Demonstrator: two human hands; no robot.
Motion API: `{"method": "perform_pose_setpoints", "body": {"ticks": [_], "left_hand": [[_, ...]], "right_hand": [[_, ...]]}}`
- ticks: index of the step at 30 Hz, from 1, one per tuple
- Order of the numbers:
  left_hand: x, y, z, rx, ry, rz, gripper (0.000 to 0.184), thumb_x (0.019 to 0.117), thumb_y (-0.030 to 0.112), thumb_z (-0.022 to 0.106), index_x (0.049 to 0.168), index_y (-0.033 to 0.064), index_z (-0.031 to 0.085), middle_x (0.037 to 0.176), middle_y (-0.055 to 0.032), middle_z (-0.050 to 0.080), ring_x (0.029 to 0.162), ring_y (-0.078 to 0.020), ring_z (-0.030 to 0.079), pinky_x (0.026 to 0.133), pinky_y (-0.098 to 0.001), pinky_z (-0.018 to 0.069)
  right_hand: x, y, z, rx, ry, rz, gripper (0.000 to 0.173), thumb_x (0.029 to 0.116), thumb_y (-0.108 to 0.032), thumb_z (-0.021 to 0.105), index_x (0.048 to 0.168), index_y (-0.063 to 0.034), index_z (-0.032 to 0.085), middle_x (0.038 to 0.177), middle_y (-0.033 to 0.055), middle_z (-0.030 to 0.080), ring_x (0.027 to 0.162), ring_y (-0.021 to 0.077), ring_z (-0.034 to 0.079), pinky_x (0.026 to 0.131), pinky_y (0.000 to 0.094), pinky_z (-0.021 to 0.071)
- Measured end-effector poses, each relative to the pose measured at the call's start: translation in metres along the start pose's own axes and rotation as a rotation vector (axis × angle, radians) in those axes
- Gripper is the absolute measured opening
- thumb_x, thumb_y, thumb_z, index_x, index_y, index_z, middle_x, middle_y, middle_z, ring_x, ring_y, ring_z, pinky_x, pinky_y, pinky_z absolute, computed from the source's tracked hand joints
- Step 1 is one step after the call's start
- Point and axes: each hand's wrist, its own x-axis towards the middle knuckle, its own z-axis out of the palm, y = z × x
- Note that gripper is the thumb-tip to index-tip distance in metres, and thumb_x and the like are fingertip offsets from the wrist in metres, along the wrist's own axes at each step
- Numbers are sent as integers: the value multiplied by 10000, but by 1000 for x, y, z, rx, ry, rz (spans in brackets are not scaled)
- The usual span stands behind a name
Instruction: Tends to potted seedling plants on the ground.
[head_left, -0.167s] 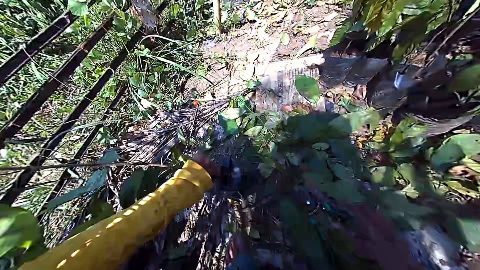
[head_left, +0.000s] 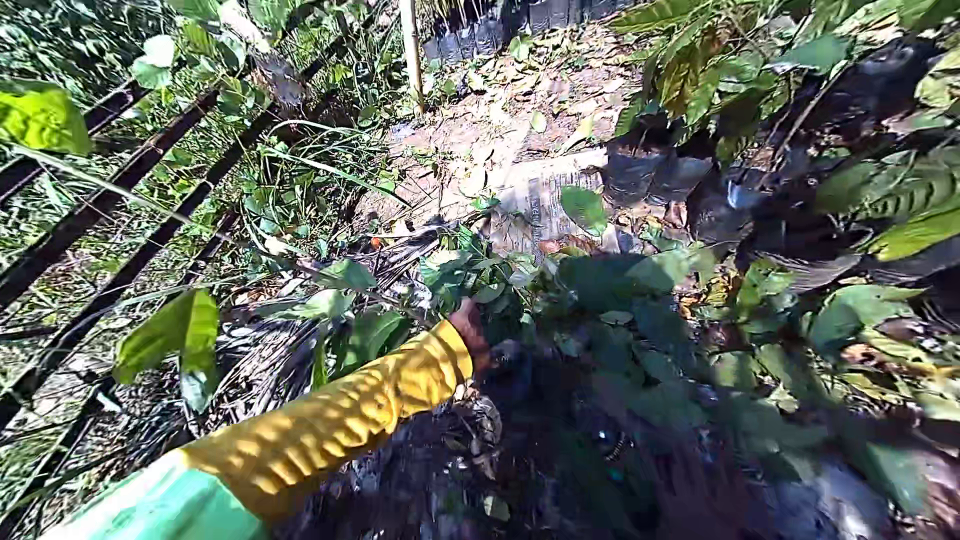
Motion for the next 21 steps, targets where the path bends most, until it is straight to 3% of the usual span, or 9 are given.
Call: {"method": "perform_pose_setpoints", "body": {"ticks": [2, 5, 8, 10, 12, 15, 18, 20, 21], "left_hand": [[3, 5, -13, 80, 311, 156, 286, 1015, -23, 499, 1246, -69, 660, 1325, -302, 619, 1368, -503, 474, 1176, -707, 207], [24, 24, -2, 160, 1032, 238, 241, 879, 13, 714, 1092, 106, 778, 1287, -196, 687, 1278, -425, 601, 1116, -684, 355], [33, 43, 26, -28, 1330, 242, 377, 884, 84, 713, 1217, 261, 723, 1473, -157, 562, 1400, -405, 480, 1157, -648, 303], [24, 63, 57, -316, 1388, 287, 267, 975, 143, 595, 1201, 266, 664, 1464, -129, 529, 1442, -348, 412, 1202, -558, 284], [14, 86, 93, -644, 1412, 271, 190, 1007, 146, 553, 1132, 98, 688, 1288, -161, 642, 1329, -282, 547, 1145, -428, 426], [7, 109, 114, -1021, 1342, -181, 375, 915, 174, 643, 1134, -128, 679, 988, -187, 751, 879, -181, 748, 801, -313, 616], [4, 102, 85, -1354, 1015, -448, 553, 905, 268, 708, 1299, -102, 590, 993, -165, 732, 775, -197, 713, 732, -388, 603], [7, 90, 60, -1479, 923, -540, 446, 931, 281, 706, 1209, -64, 652, 928, -129, 735, 752, -176, 696, 761, -403, 584], [7, 86, 47, -1543, 908, -531, 395, 955, 252, 701, 1175, -74, 661, 948, -132, 726, 802, -159, 676, 820, -383, 558]], "right_hand": [[1, 1, 11, -39, 12, 7, 1084, 726, -539, 838, 1575, -43, 381, 1567, 392, 315, 1458, 602, 273, 1133, 813, 141], [-3, -7, 1, -17, 28, 17, 998, 718, -363, 880, 1551, -44, 430, 1527, 421, 350, 1414, 634, 319, 1106, 825, 172], [3, -6, 0, -20, 72, 14, 1017, 650, -346, 915, 1516, -39, 480, 1431, 433, 458, 1305, 652, 444, 1028, 822, 305], [4, -4, -10, 72, 12, 67, 1016, 649, -371, 920, 1495, -13, 486, 1382, 416, 509, 1244, 637, 500, 999, 801, 358], [0, -4, -32, 258, -115, 185, 981, 720, -414, 878, 1509, -13, 455, 1341, 381, 564, 1230, 600, 537, 995, 761, 407], [-7, 7, -53, 661, -172, 336, 813, 814, -278, 843, 1478, 1, 466, 1257, 314, 650, 1119, 495, 653, 964, 674, 496], [-23, 29, -52, 1113, -220, 330, 656, 878, -155, 702, 1453, 35, 450, 1136, 250, 677, 921, 347, 708, 821, 525, 587], [-37, 36, -41, 1489, -328, 206, 685, 879, -336, 641, 1447, -13, 436, 1109, 146, 704, 900, 266, 727, 771, 450, 619], [-44, 36, -34, 1703, -394, 110, 748, 862, -477, 708, 1437, -69, 457, 1162, 118, 713, 975, 265, 729, 819, 443, 619]]}}
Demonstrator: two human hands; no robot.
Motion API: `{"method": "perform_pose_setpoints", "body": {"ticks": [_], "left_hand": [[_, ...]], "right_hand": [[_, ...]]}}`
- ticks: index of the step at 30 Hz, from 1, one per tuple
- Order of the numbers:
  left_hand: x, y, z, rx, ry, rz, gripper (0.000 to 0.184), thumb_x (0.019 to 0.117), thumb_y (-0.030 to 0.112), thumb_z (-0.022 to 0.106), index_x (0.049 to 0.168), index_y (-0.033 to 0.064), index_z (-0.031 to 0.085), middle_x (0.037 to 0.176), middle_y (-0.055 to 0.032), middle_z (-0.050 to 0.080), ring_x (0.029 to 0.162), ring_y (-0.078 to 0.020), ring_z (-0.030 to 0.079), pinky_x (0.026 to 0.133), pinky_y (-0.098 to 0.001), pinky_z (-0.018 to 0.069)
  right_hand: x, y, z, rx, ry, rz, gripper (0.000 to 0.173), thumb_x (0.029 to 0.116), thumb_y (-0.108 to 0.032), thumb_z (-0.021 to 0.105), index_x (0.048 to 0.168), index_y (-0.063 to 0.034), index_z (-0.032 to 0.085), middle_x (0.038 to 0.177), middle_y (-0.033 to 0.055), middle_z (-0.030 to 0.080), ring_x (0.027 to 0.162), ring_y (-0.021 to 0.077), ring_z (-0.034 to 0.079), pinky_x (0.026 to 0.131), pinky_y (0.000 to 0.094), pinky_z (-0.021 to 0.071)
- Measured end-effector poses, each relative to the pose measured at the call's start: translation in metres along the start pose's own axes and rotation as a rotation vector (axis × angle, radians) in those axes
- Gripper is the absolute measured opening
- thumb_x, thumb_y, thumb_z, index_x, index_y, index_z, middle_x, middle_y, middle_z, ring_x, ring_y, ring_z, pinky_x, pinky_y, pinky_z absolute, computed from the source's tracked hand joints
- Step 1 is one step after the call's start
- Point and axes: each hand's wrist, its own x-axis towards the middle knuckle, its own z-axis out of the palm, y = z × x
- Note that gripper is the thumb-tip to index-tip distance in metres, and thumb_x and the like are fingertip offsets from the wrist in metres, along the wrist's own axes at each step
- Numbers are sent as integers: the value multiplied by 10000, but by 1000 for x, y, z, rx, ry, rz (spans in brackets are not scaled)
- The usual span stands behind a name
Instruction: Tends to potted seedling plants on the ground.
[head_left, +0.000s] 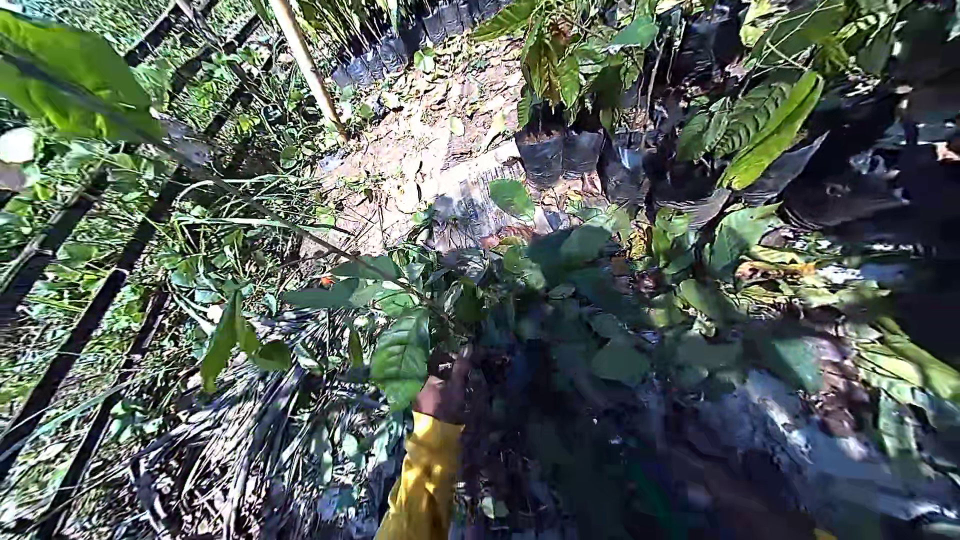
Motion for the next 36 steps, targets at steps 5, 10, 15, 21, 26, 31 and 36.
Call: {"method": "perform_pose_setpoints", "body": {"ticks": [5, 10, 15, 21, 26, 31, 36], "left_hand": [[17, 18, 18, -369, -76, 151, 329, 984, 2, 563, 1243, -190, 495, 998, -118, 634, 863, -35, 619, 794, -198, 534], [16, 11, 17, -402, -35, 149, 296, 988, -16, 489, 1234, -180, 468, 891, -60, 629, 764, -28, 635, 741, -196, 562], [8, 4, 8, -113, 142, 176, 531, 924, 27, 661, 1335, -234, 451, 1261, -327, 581, 1086, -235, 596, 989, -316, 475], [2, 0, 14, -192, 162, 163, 464, 947, -12, 595, 1315, -247, 438, 1221, -311, 576, 1079, -194, 569, 985, -282, 456], [3, -11, 14, -214, 185, 179, 530, 917, 9, 627, 1338, -240, 421, 1239, -308, 573, 1099, -203, 565, 992, -281, 457], [4, -23, 13, -191, 203, 180, 581, 912, 56, 669, 1367, -207, 423, 1281, -291, 577, 1160, -197, 569, 1028, -283, 455], [6, -37, 14, -300, 139, 135, 502, 954, 0, 623, 1391, -157, 430, 1262, -220, 588, 1092, -125, 587, 967, -245, 497]], "right_hand": [[11, 15, 30, 192, -249, -190, 643, 814, -453, 786, 1341, -136, 599, 1226, 75, 718, 1115, 238, 691, 932, 403, 578], [53, -32, 77, -469, -17, -176, 650, 813, -161, 701, 1406, 38, 521, 1069, 128, 714, 920, 201, 708, 854, 414, 592], [88, -76, 102, -802, -157, -98, 578, 863, -113, 767, 1396, 8, 581, 1168, 229, 698, 1032, 329, 694, 961, 540, 530], [113, -96, 112, -865, -105, -41, 607, 840, -177, 806, 1395, -36, 604, 1193, 225, 694, 1095, 363, 673, 974, 597, 510], [116, -101, 111, -941, -85, -36, 591, 839, -205, 815, 1379, -56, 626, 1214, 203, 698, 1118, 349, 673, 992, 586, 508], [114, -105, 112, -975, -69, -52, 580, 838, -199, 816, 1368, -49, 636, 1223, 204, 697, 1132, 349, 672, 1004, 584, 506], [114, -99, 110, -973, -35, -25, 525, 852, -245, 795, 1330, -72, 663, 1100, 174, 729, 897, 314, 717, 870, 571, 564]]}}
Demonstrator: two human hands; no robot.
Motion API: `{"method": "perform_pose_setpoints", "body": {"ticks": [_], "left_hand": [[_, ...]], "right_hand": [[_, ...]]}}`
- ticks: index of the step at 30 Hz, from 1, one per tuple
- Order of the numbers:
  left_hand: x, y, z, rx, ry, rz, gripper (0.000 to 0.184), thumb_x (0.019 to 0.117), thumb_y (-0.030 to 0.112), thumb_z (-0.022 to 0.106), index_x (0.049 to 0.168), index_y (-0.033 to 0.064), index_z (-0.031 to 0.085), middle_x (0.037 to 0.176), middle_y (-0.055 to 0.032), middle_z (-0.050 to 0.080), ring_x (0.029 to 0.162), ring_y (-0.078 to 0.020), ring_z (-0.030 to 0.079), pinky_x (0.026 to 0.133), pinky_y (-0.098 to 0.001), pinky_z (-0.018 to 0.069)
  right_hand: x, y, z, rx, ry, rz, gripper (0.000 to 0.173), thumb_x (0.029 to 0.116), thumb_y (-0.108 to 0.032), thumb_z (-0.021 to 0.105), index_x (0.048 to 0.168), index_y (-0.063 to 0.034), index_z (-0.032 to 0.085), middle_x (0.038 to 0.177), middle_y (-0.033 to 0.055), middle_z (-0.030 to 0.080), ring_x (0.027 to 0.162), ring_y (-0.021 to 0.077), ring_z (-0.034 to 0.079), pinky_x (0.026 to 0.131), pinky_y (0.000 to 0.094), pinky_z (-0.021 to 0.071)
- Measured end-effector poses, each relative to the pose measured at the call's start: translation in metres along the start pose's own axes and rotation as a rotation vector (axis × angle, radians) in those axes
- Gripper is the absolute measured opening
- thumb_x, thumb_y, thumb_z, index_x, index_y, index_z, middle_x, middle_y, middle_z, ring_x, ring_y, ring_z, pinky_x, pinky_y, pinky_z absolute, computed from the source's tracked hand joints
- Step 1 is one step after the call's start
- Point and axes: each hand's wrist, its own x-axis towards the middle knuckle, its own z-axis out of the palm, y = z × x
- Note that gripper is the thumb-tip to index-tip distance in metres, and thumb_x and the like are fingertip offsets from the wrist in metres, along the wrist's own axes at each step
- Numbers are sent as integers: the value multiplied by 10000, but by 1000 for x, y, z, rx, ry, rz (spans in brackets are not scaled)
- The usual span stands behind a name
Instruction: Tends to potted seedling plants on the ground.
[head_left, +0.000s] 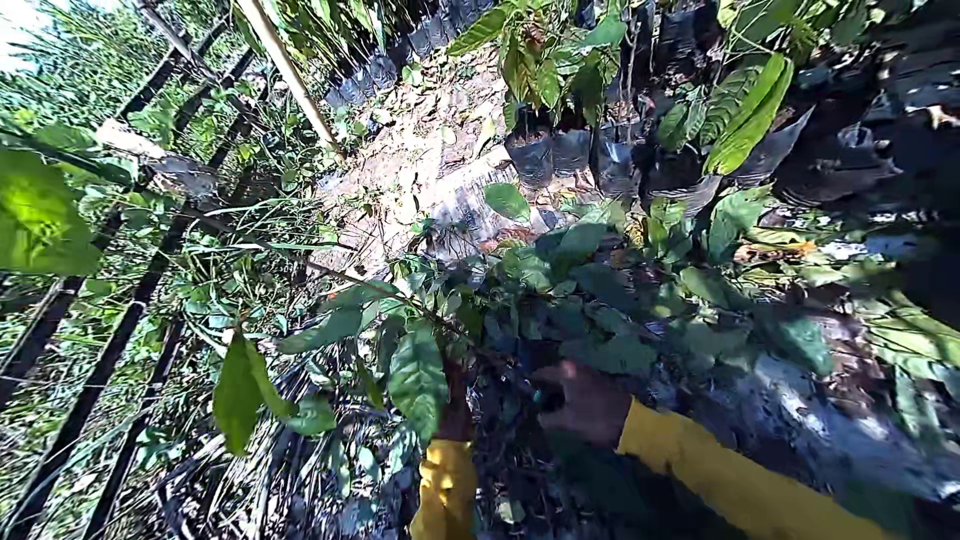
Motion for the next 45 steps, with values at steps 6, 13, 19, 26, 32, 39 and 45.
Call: {"method": "perform_pose_setpoints", "body": {"ticks": [6, 13, 19, 26, 32, 39, 45], "left_hand": [[8, -50, -71, 1, 330, -375, 270, 1064, 85, 500, 1245, -112, 540, 1046, -231, 636, 843, -242, 641, 760, -428, 572], [8, -32, -100, 800, -469, -300, 411, 1009, 266, 644, 1277, -46, 639, 1110, -219, 719, 993, -326, 720, 929, -512, 568], [-27, 32, -33, -25, -882, 195, 346, 927, 260, 751, 1144, -4, 700, 1000, -75, 766, 897, -144, 741, 845, -340, 622], [14, 94, -23, -83, 79, 706, 531, 960, 166, 664, 1341, -26, 348, 1065, 108, 641, 832, 47, 649, 749, -162, 582], [28, 92, -21, 198, 42, 486, 473, 950, 188, 611, 1263, -154, 521, 1167, -150, 643, 808, -21, 649, 682, -189, 566], [36, 82, 12, 251, 170, 572, 176, 892, 89, 733, 943, -75, 698, 746, -57, 692, 566, -4, 605, 554, -187, 546], [17, 57, 4, -64, 188, 640, 168, 916, -20, 627, 1060, -105, 608, 941, -7, 734, 798, -60, 732, 740, -256, 644]], "right_hand": [[-20, 29, 2, 43, -10, 2, 690, 850, -171, 806, 1470, -64, 521, 1293, 228, 642, 1158, 362, 642, 1017, 562, 495], [-25, 69, 7, 276, 198, -23, 709, 824, -210, 770, 1461, -47, 505, 1120, 170, 700, 969, 282, 700, 898, 505, 568], [-33, 35, 3, 161, 185, -92, 716, 819, -234, 808, 1456, -67, 527, 1153, 175, 712, 1009, 313, 708, 929, 550, 560], [-29, 4, -2, 98, 18, -148, 717, 833, -246, 812, 1471, -89, 525, 1235, 208, 681, 1105, 352, 676, 978, 585, 521], [-29, 3, 2, 94, 38, -141, 766, 827, -258, 817, 1498, -83, 492, 1264, 225, 664, 1132, 358, 664, 1002, 565, 514], [-36, 20, 8, 94, 99, -137, 743, 831, -245, 815, 1478, -46, 510, 1267, 232, 663, 1133, 361, 664, 1018, 547, 508], [-37, 26, 10, 187, 103, -138, 727, 826, -222, 800, 1470, -50, 510, 1160, 206, 701, 1014, 343, 696, 933, 553, 547]]}}
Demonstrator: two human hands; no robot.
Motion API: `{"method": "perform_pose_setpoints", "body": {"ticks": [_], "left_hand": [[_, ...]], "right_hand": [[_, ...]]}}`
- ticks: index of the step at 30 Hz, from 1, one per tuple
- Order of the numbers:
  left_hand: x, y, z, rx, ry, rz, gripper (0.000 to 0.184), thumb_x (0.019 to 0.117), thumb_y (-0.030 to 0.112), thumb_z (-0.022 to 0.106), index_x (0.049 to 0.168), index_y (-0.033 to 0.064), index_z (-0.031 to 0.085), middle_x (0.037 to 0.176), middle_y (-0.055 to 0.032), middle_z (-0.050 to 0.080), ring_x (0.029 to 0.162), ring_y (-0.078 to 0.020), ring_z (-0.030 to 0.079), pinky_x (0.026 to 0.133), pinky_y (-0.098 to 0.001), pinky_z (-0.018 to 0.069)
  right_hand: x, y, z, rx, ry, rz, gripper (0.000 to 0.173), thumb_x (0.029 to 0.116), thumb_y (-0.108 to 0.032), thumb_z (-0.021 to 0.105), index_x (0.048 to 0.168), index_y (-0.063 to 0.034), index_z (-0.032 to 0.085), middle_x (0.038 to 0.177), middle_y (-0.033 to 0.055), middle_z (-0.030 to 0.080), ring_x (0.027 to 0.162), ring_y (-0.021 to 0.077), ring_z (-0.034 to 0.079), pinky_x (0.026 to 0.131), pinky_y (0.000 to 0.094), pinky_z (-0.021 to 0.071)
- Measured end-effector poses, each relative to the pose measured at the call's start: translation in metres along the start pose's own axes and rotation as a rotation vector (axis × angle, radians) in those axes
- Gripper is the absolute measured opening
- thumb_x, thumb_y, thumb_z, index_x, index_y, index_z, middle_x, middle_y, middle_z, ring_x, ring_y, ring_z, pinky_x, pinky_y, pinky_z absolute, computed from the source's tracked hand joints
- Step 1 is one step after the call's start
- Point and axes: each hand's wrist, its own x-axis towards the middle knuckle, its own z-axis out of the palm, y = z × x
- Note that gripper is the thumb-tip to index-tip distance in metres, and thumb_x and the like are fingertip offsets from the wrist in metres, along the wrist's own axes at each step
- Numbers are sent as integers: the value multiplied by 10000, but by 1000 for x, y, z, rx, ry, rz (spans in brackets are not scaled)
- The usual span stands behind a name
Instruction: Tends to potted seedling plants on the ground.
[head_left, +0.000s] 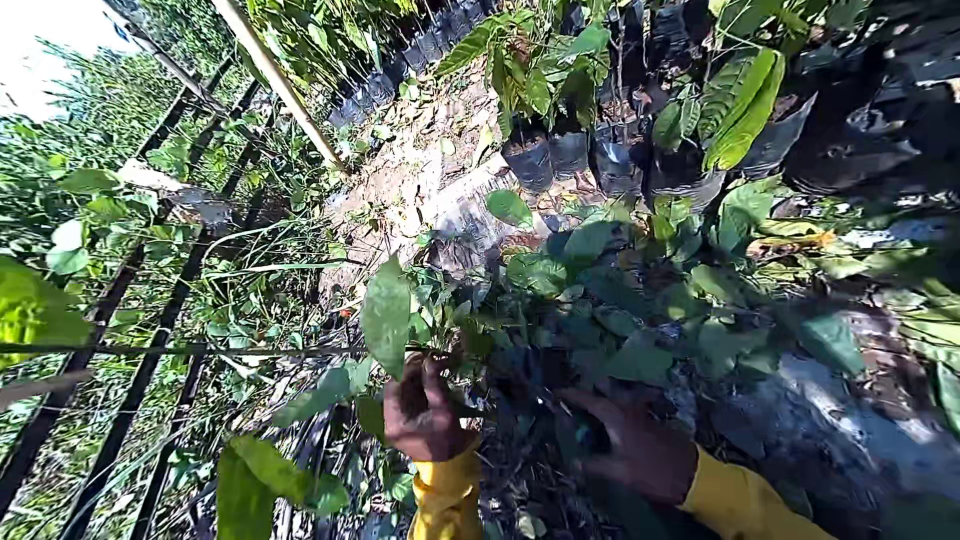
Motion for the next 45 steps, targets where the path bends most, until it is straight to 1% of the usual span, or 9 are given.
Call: {"method": "perform_pose_setpoints", "body": {"ticks": [7, 12, 21, 27, 31, 34, 39, 42, 45], "left_hand": [[0, -6, -14, -143, 4, -22, 165, 893, 22, 677, 1048, 64, 636, 972, 104, 720, 923, -11, 694, 823, -214, 604], [11, 9, -8, -253, 41, -395, 114, 977, -30, 489, 1037, 46, 549, 753, 48, 666, 640, -43, 668, 600, -237, 604], [30, 44, -26, -643, -137, -943, 465, 1103, 224, 209, 1015, 132, 656, 843, 10, 764, 772, -63, 743, 662, -256, 634], [16, 53, -40, -229, -489, -649, 199, 998, 240, 601, 1008, 67, 700, 828, 10, 757, 747, -88, 732, 704, -288, 636], [35, 61, -45, -773, -391, -755, 200, 932, 364, 710, 965, 171, 751, 679, 10, 685, 511, -74, 627, 456, -226, 521], [50, 51, -53, -1181, -270, -724, 428, 1044, 423, 467, 1325, 144, 628, 1115, -115, 716, 690, -172, 688, 512, -261, 547], [35, 28, -53, -348, -165, -444, 659, 1020, 379, 507, 1512, 28, 245, 1382, -106, 600, 911, -190, 733, 599, -320, 625], [31, 32, -50, 72, -216, -187, 842, 902, 348, 683, 1454, -165, 308, 1455, -195, 487, 1079, -74, 637, 837, -248, 581], [32, 37, -35, 186, -192, 46, 1004, 722, 232, 853, 1479, -65, 263, 1388, -185, 499, 737, -27, 644, 567, -193, 556]], "right_hand": [[6, -11, 1, -53, -36, -59, 711, 828, -237, 791, 1463, -66, 523, 1208, 213, 684, 1059, 349, 685, 946, 561, 541], [12, -35, -8, -42, -117, -53, 717, 833, -214, 786, 1484, -94, 512, 1202, 195, 687, 1055, 328, 684, 947, 549, 539], [34, -68, -9, 57, -238, -136, 645, 855, -185, 772, 1431, -17, 536, 1206, 201, 667, 1046, 282, 671, 947, 496, 534], [22, -64, 0, -83, -149, -68, 721, 849, -252, 786, 1485, -75, 498, 1260, 215, 663, 1157, 346, 653, 996, 565, 512], [14, -50, 0, -86, -135, -51, 708, 859, -249, 804, 1474, -58, 511, 1240, 224, 671, 1116, 344, 668, 990, 535, 519], [12, -45, -2, -71, -157, -19, 724, 861, -247, 804, 1488, -66, 492, 1255, 216, 660, 1120, 330, 664, 999, 522, 518], [10, -50, -4, -40, -146, 2, 742, 856, -226, 806, 1500, -58, 478, 1254, 221, 657, 1106, 327, 665, 993, 517, 520], [11, -51, -3, -17, -126, -9, 722, 847, -214, 803, 1482, -57, 498, 1202, 215, 676, 1052, 323, 680, 956, 521, 535], [12, -49, -1, -21, -120, -23, 713, 846, -225, 801, 1473, -57, 506, 1209, 208, 682, 1074, 319, 683, 974, 519, 535]]}}
